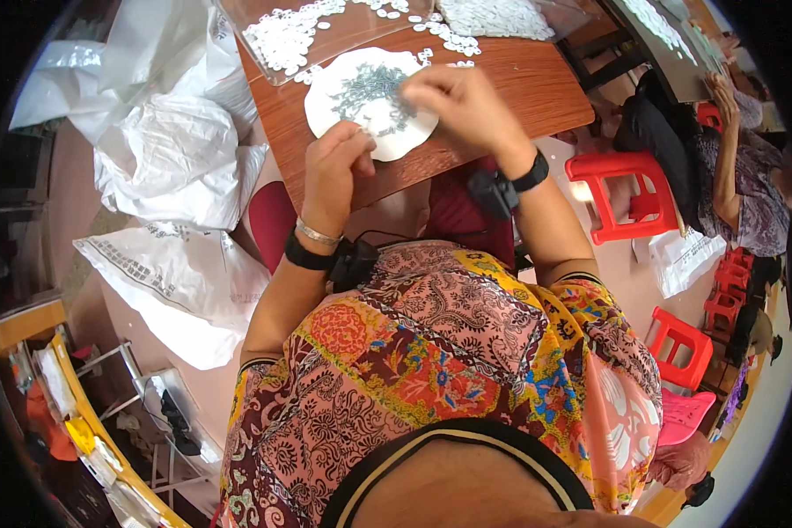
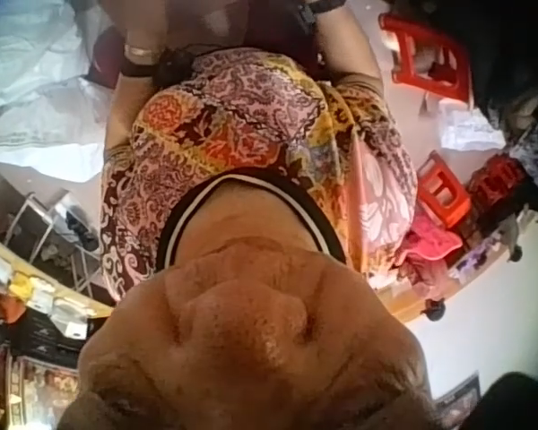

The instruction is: Sorting and inspecting small white circular components on a workbench.

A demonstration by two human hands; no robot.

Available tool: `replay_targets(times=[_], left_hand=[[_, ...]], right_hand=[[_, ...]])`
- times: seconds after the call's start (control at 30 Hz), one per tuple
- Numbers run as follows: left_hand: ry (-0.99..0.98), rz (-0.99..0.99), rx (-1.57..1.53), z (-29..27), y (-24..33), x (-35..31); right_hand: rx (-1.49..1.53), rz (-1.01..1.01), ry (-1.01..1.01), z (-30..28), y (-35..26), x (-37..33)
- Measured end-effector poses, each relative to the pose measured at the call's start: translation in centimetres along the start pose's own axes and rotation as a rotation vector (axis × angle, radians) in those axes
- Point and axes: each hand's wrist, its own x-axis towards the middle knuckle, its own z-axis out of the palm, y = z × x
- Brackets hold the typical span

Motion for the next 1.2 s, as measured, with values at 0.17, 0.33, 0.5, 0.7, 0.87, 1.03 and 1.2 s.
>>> replay_targets(times=[0.17, 0.33, 0.5, 0.7, 0.87, 1.03, 1.2], left_hand=[[0.054, -0.003, -0.159, -0.4, 0.4, -0.3], [0.027, -0.021, -0.163, -0.2, 0.8, -0.5], [0.016, -0.022, -0.155, -0.3, 0.6, -0.6], [0.021, -0.038, -0.185, -0.1, 0.7, -0.8], [0.022, -0.026, -0.148, 0.1, 0.9, -0.7], [0.011, 0.001, -0.109, 0.3, 1.1, 0.3], [-0.046, 0.020, -0.144, 0.6, 1.9, 1.3]], right_hand=[[-0.405, 0.125, 0.250, -6.5, 9.1, 2.0], [-0.359, 0.089, 0.082, -8.2, 12.9, 3.2], [-0.508, 0.122, -0.011, -6.8, 11.4, 4.1], [-0.554, 0.129, -0.047, -6.5, 11.0, 4.4], [-0.504, 0.147, 0.028, -5.9, 10.5, 4.0], [0.280, 0.113, -0.065, -4.3, 6.7, 3.0], [0.640, 0.138, -0.101, -2.1, 1.4, 1.6]])
